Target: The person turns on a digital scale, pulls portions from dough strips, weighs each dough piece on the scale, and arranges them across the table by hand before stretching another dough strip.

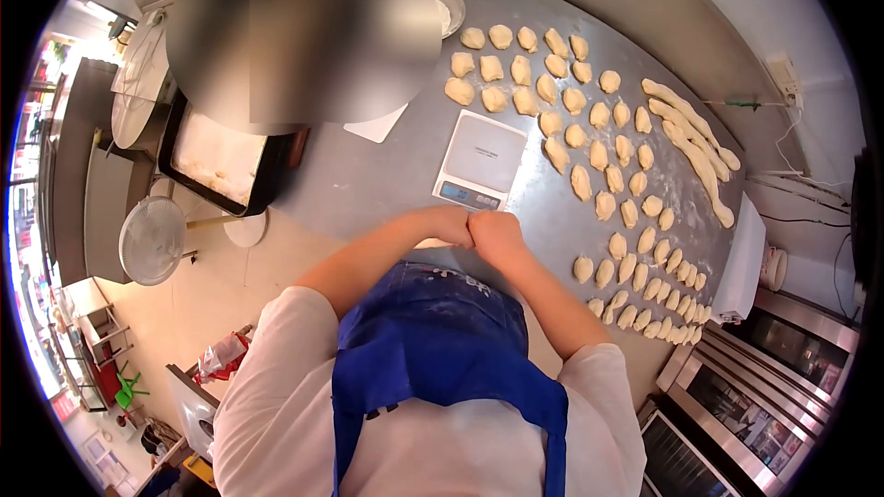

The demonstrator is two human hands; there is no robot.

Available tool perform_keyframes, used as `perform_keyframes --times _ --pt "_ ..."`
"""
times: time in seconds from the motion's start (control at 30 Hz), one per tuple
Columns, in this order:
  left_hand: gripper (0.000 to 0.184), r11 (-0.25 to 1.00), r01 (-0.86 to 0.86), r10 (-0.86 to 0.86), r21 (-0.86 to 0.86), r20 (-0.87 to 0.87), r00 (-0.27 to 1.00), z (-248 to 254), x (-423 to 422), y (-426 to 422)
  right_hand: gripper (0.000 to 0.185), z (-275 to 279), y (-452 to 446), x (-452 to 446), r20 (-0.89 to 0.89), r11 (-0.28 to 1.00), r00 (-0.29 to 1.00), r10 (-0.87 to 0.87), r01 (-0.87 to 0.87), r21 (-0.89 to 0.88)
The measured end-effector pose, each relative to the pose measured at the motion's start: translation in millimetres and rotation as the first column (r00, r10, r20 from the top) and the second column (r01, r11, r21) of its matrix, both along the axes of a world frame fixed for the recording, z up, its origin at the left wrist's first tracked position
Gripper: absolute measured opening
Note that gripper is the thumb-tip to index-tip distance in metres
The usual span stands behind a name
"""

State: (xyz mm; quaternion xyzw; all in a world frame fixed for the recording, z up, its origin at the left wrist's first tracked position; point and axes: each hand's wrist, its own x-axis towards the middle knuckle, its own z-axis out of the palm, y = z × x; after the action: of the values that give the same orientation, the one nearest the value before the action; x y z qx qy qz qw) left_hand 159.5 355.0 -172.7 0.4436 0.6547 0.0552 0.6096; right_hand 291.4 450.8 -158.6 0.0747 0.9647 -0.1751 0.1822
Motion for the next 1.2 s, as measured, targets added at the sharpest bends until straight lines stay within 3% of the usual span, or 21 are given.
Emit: perform_keyframes --times 0.1,0.2,0.27,0.3,0.4,0.47,0.5,0.53,0.57,0.63,0.67,0.73,0.83,0.93,1.03,1.1,1.2 --pt "0.029 0.991 0.109 -0.059 0.079 -0.471 0.880 12.3 15.8 -2.2 0.013 -4.1 2.3 1.1 -0.021 0.998 0.999 0.026 -0.025 0.058" --pt "0.029 0.959 0.280 -0.215 0.051 -0.515 0.830 20.8 5.6 -6.4 0.015 8.9 1.9 1.7 -0.098 0.998 0.995 0.024 -0.029 -0.054" --pt "0.034 0.980 0.197 -0.154 0.026 -0.528 0.835 6.6 4.6 -11.2 0.017 16.4 -2.5 7.1 -0.094 0.983 0.996 0.002 -0.019 -0.185" --pt "0.037 0.988 0.157 -0.126 0.013 -0.533 0.836 0.5 5.2 -14.3 0.020 20.1 -2.8 6.9 -0.140 0.959 0.988 -0.064 0.022 -0.282" --pt "0.045 0.976 0.030 0.079 0.217 -0.478 0.875 -13.9 -2.0 -23.4 0.030 40.0 -0.5 -5.0 -0.293 0.834 0.907 -0.303 0.104 -0.541" --pt "0.050 0.986 0.120 -0.042 0.116 -0.522 0.852 -12.0 8.4 -18.9 0.037 57.6 2.4 -29.0 -0.407 0.724 0.771 -0.491 0.100 -0.683" --pt "0.054 0.984 0.164 -0.103 0.065 -0.541 0.834 -10.3 13.3 -17.6 0.040 53.6 11.9 -42.9 -0.436 0.784 0.765 -0.474 0.141 -0.605" --pt "0.058 0.985 0.068 0.029 0.157 -0.545 0.838 -9.7 20.2 -24.0 0.044 45.9 24.6 -59.7 -0.469 0.834 0.754 -0.460 0.185 -0.520" --pt "0.056 0.961 0.075 0.088 0.265 -0.553 0.828 -17.6 22.4 -30.9 0.047 37.2 33.3 -68.1 -0.499 0.870 0.740 -0.451 0.238 -0.432" --pt "0.054 0.880 0.091 0.201 0.466 -0.540 0.817 -37.4 27.7 -51.1 0.052 -0.9 38.5 -62.3 -0.638 0.989 0.758 -0.135 0.145 -0.037" --pt "0.053 0.890 0.041 0.256 0.454 -0.572 0.779 -35.0 29.2 -61.0 0.054 -14.6 38.6 -61.7 -0.655 0.980 0.755 0.037 0.101 0.171" --pt "0.052 0.892 -0.070 0.369 0.446 -0.632 0.682 -29.5 25.8 -74.6 0.056 -19.1 22.2 -48.4 -0.605 0.999 0.796 -0.024 -0.001 -0.041" --pt "0.045 0.894 -0.061 0.364 0.443 -0.642 0.674 -49.0 19.2 -91.2 0.053 -17.4 -19.6 -17.8 -0.499 0.966 0.865 -0.046 -0.089 -0.244" --pt "0.041 0.844 0.071 0.288 0.532 -0.559 0.777 -58.3 16.6 -91.5 0.048 -36.4 -25.4 -7.8 -0.369 0.957 0.925 -0.086 -0.026 -0.290" --pt "0.045 0.909 -0.226 0.308 0.351 -0.197 0.931 -30.0 7.6 -74.3 0.043 -40.3 -21.2 -1.3 -0.237 0.960 0.963 -0.132 0.065 -0.273" --pt "0.046 0.900 -0.302 0.334 0.314 -0.053 0.941 -34.0 -1.4 -72.7 0.041 -26.4 -13.6 0.9 -0.174 0.958 0.973 -0.151 0.101 -0.268" --pt "0.046 0.887 -0.418 0.383 0.195 0.192 0.904 -24.5 -3.8 -67.3 0.040 -19.2 -13.4 9.2 -0.271 0.980 0.958 -0.095 0.041 -0.196"
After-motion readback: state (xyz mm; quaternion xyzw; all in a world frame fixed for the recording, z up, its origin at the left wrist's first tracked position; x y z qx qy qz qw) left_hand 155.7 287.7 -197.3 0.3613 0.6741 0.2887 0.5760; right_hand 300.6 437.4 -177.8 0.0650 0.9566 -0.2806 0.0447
